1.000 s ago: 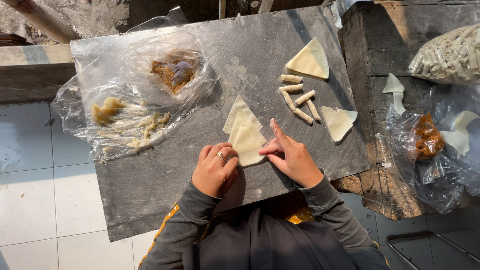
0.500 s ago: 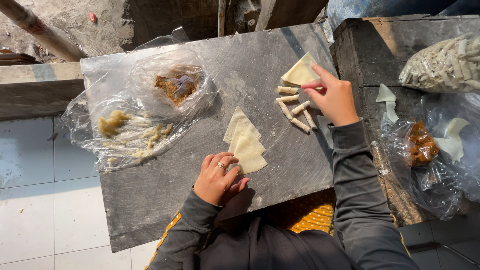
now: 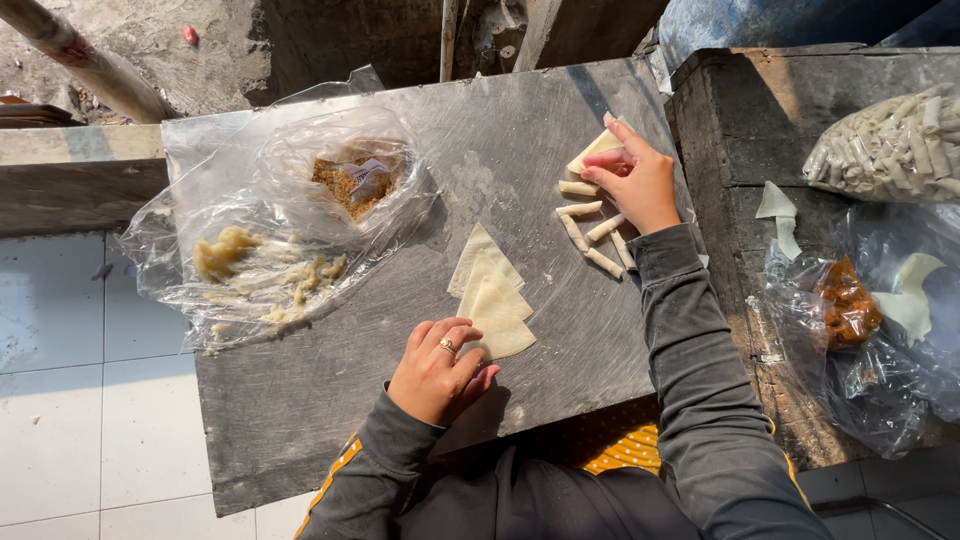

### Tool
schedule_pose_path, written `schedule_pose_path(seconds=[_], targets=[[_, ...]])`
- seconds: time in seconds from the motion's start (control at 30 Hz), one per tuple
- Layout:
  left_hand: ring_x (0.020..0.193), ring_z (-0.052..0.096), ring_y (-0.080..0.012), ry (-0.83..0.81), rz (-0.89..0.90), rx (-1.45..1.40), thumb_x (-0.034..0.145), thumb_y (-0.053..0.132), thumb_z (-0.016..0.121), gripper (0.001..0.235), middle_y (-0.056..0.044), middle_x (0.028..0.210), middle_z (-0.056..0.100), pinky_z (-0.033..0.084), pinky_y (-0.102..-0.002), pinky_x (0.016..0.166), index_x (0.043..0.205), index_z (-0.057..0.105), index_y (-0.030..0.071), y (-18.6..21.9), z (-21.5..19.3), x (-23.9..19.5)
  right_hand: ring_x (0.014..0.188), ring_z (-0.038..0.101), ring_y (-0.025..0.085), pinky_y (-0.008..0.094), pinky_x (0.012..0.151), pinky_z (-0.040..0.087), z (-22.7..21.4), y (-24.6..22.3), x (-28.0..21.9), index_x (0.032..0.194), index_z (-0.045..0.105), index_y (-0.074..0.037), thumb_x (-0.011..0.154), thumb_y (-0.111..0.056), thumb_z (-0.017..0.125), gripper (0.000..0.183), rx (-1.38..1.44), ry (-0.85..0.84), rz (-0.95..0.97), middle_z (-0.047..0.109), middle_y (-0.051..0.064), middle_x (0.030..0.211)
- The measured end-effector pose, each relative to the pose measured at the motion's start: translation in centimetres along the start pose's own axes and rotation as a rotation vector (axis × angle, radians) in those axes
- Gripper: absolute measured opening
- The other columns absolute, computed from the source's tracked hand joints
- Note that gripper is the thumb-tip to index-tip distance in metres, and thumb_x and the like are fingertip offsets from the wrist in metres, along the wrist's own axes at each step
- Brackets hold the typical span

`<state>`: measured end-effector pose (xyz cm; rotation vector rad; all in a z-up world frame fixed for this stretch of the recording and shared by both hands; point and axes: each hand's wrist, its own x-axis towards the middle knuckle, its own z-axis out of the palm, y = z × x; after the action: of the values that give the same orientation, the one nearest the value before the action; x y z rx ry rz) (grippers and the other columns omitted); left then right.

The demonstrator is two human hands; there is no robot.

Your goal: The person places a small amount of filling onto triangular pastry sheets and folds them into sealed triangular parcels. The person repeats this process, stacking the finished parcels on the table.

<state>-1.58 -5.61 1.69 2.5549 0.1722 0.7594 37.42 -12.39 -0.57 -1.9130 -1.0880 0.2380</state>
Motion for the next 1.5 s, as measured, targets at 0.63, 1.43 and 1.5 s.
schedule_pose_path(seconds=[0.63, 1.43, 1.5], targets=[[0.116, 0.061, -0.0294, -0.013, -0.008, 0.018, 0.088, 0.024, 0.077, 0.020, -0.008, 0.115, 0.065, 0.046, -0.046, 0.099, 0.091, 0.067, 0.007, -0.1, 0.3, -0.1, 0.100, 0.070, 0.009, 0.027, 0.088, 0.062, 0.3, 4.1, -0.3, 0.162, 0.037, -0.007, 0.103, 0.004, 0.063, 0.066, 0.117, 0.201, -0.057, 0.066, 0.009, 0.119], [0.090, 0.066, -0.0298, -0.065, -0.129, -0.162, 0.085, 0.025, 0.080, 0.026, -0.008, 0.101, 0.070, 0.052, -0.041, 0.080, 0.100, 0.071, 0.007, 2.6, -1.1, 4.3, 0.099, 0.063, 0.020, 0.043, 0.092, 0.062, -4.2, 3.3, -1.6, 0.164, 0.020, -0.033, 0.111, 0.002, 0.049, 0.069, 1.190, 0.502, 0.035, 0.051, 0.008, 0.122], [0.088, 0.066, -0.0304, -0.158, -0.061, -0.132, 0.085, 0.027, 0.080, 0.027, -0.010, 0.099, 0.070, 0.052, -0.042, 0.077, 0.098, 0.070, 0.005, 2.5, -0.7, 6.2, 0.103, 0.067, 0.023, 0.045, 0.097, 0.064, -4.5, 3.1, -1.7, 0.163, 0.019, -0.031, 0.111, 0.002, 0.049, 0.068, 1.194, 0.501, 0.036, 0.052, 0.009, 0.121]])
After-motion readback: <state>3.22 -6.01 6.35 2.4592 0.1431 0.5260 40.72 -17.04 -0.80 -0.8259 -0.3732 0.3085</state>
